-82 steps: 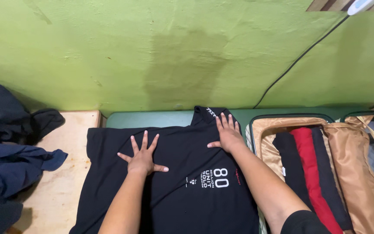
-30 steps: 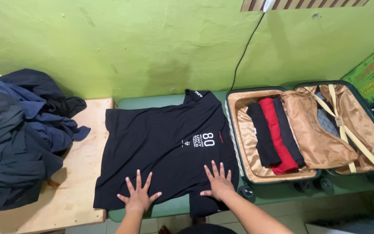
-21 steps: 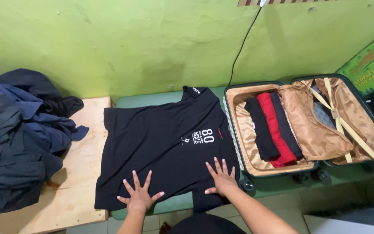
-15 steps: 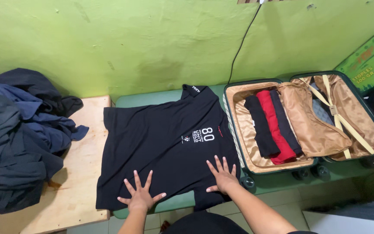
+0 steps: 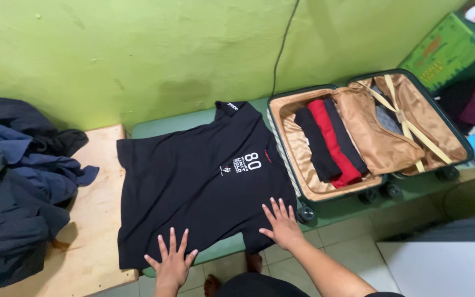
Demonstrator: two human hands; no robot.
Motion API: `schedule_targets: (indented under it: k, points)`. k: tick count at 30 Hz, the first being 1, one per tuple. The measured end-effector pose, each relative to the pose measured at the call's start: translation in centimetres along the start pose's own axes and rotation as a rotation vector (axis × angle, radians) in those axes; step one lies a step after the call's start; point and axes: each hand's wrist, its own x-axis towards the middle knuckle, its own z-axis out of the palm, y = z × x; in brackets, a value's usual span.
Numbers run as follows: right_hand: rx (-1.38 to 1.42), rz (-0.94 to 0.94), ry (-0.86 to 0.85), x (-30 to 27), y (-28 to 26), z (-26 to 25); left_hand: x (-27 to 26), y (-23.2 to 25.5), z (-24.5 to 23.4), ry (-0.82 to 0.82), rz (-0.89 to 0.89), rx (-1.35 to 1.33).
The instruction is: The person picks up a black shirt from a pile on a small wooden table, spreads it out on a green surface, and smooths the fabric with their hands before folding the bottom edge upward.
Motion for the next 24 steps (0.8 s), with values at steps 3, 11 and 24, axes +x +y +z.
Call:
schedule_targets:
  k: [3, 11, 24]
  points:
    - [0.008, 0.003, 0.029, -1.6, 0.0, 1.3, -0.1, -0.5, 1.4, 0.048, 0.010, 0.020]
    - [-0.102, 0.000, -0.138, -5.8, -1.5, -0.6, -1.2, -1.3, 1.7, 0.166, 0.090, 0.130]
    - [-0.171, -0.006, -0.016, -5.1, -0.8, 3.1, -2.4, -0.3, -0.7, 0.154, 0.114, 0.341]
